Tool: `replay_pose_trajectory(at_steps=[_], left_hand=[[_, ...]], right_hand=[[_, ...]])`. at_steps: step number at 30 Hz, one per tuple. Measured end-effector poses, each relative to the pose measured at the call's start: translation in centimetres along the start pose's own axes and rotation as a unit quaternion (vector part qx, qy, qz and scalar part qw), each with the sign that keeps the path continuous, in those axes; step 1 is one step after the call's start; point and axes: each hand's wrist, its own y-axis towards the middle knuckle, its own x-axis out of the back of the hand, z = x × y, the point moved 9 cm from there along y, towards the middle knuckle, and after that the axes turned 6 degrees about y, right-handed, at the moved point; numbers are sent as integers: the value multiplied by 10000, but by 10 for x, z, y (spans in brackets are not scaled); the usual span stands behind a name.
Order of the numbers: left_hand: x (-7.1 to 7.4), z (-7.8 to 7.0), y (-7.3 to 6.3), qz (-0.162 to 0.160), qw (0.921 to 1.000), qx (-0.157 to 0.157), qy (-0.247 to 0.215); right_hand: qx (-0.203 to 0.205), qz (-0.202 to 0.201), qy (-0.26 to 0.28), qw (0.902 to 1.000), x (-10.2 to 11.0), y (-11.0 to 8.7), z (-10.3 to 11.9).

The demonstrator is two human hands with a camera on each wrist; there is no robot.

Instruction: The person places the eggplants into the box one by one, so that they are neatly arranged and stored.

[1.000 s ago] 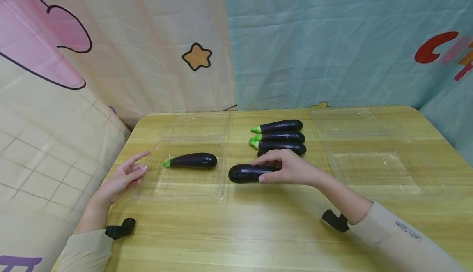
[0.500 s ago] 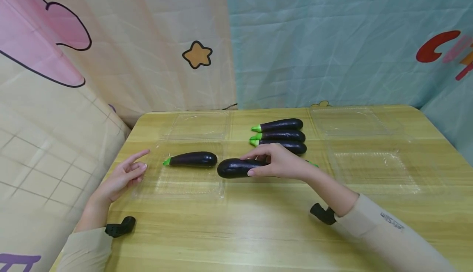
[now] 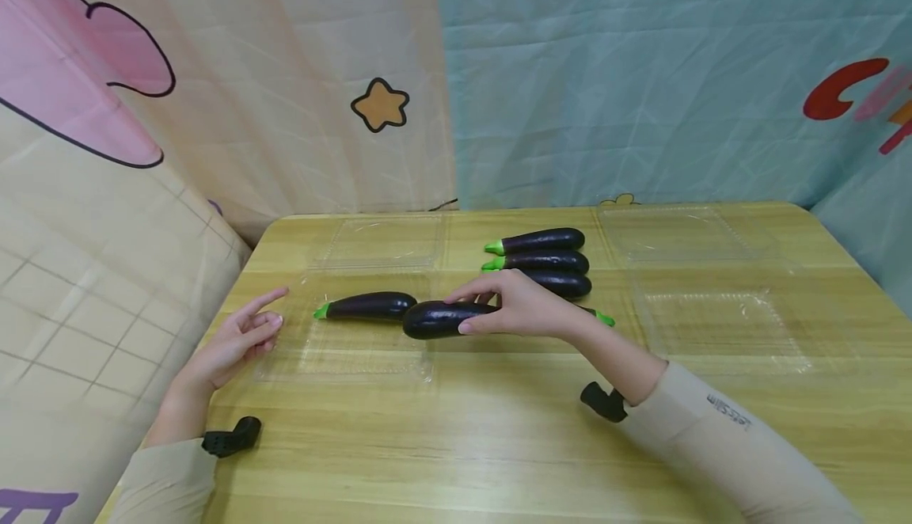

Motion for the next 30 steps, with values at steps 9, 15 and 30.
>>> replay_pose_trajectory(at_steps=[9,15,30], left_hand=[[-1,-1,0,17,10000,40,68],[0,1,0,-12,9999,49,121],[2,3,-1,-85,9996,194,171]], right_hand=[[103,190,39,9998,-9,17,9],[209,322,170,9991,-19,32,16],[131,421,-222,9988,-41,58,20]])
